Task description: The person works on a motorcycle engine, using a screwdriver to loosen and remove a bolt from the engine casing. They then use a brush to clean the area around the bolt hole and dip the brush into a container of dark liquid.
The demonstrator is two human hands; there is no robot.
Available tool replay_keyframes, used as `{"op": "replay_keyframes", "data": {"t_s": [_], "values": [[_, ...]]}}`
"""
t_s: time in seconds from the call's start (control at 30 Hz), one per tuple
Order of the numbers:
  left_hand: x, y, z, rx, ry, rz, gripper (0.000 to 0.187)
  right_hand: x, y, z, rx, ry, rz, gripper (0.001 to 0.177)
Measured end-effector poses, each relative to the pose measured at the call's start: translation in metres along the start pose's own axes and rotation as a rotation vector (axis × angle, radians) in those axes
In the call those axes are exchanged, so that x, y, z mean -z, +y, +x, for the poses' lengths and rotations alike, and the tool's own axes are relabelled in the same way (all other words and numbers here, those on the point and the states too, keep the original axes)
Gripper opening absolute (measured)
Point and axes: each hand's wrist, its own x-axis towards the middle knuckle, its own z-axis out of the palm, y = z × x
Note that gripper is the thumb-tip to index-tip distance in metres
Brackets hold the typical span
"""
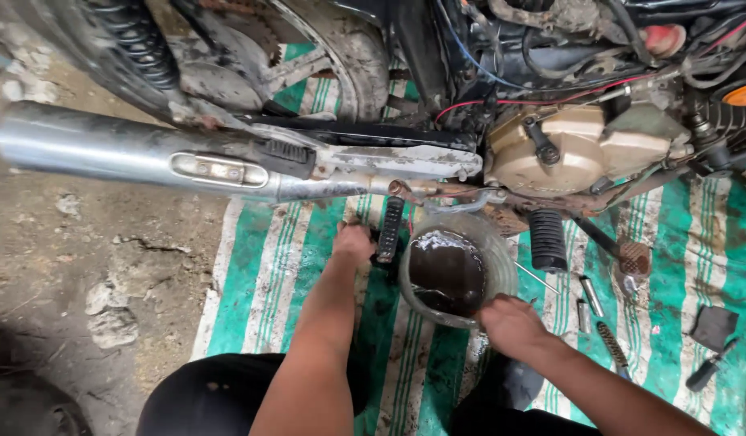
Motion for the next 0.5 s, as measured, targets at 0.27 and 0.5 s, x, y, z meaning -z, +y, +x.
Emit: {"op": "replay_keyframes", "data": {"t_s": [0.27, 0.5], "values": [[-0.036, 0.018, -0.019, -0.087, -0.221, 0.350, 0.075, -0.001, -0.001, -0.005, 0.103, 0.222, -0.030, 0.013], [-0.001, 0.016, -0.018, -0.320, -0.160, 0.500, 0.025, 0.006, 0.004, 0.003, 0.136, 0.154, -0.029, 0.009]]}}
